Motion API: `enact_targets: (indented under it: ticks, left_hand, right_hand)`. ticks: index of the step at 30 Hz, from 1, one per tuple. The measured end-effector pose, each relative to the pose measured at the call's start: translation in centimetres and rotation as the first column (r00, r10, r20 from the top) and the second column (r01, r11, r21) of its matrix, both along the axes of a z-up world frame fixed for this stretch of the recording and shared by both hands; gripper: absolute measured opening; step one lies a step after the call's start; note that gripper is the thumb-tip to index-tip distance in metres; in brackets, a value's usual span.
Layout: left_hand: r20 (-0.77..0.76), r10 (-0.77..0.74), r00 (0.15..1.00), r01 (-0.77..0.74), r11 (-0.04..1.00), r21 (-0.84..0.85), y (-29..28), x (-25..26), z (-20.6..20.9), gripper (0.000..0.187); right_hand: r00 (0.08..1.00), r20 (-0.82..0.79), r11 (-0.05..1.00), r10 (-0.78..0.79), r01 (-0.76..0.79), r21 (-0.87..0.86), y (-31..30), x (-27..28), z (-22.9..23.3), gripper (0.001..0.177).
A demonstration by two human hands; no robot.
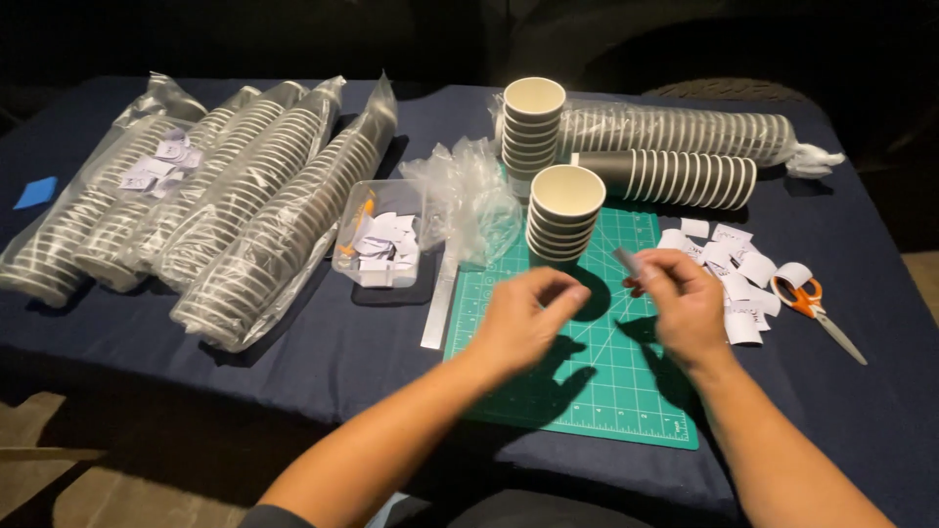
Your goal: Applying small paper labels to disposable coffee cups and stacking them in an organized manner.
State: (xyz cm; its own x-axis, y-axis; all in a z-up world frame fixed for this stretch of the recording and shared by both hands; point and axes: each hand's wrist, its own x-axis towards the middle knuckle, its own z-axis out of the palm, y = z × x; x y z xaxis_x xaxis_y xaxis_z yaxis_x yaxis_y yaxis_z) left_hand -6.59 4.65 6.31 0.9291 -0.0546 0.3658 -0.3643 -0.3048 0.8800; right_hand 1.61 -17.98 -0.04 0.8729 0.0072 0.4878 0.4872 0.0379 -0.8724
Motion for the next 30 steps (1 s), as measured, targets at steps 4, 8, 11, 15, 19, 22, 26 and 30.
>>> enact_targets:
  ticks: [4,8,11,15,19,22,26,30]
  left_hand:
    - [-0.344,-0.095,0.934,-0.033,0.937,-0.348,-2.5,0.8,-1.5,0.04]
    - [-0.379,-0.024,0.925,-0.133,0.914,-0.383,-2.5,2.2,-3.5,0.024]
    - [-0.344,0.006,0.939,-0.109,0.954,-0.28,-1.7,1.9,-3.4,0.016]
    - [-0.304,0.023,0.952,-0.103,0.963,-0.251,-1.5,1.6,-3.4,0.014]
    - [-0.338,0.029,0.941,-0.153,0.925,-0.347,-2.3,1.3,-3.7,0.015]
    - [-0.324,0.056,0.944,-0.169,0.928,-0.332,-1.8,1.2,-3.1,0.017]
    - [-0.415,0.016,0.91,-0.207,0.884,-0.419,-1.8,1.1,-3.8,0.024]
    - [-0.547,-0.178,0.818,-0.219,0.784,-0.581,-2.5,1.1,-4.2,0.027]
  right_hand:
    - [0.945,0.319,0.935,0.069,0.05,-0.35,1.7,-3.0,3.7,0.007]
    - [0.921,0.353,0.878,0.166,0.025,-0.478,2.0,-3.8,4.5,0.011]
    - [0.938,0.304,0.884,0.168,-0.008,-0.467,1.6,-3.5,4.6,0.016]
    - [0.944,0.257,0.898,0.208,-0.08,-0.432,1.7,-4.1,5.6,0.014]
    - [0.945,0.254,0.892,0.208,-0.077,-0.444,2.0,-3.9,4.9,0.007]
    - [0.959,0.204,0.918,0.198,-0.108,-0.382,1.6,-3.2,4.2,0.002]
    - [0.952,0.292,0.915,0.095,0.032,-0.402,1.6,-3.1,4.1,0.002]
    - [0.875,0.462,0.878,0.144,0.102,-0.468,2.5,-3.7,3.9,0.004]
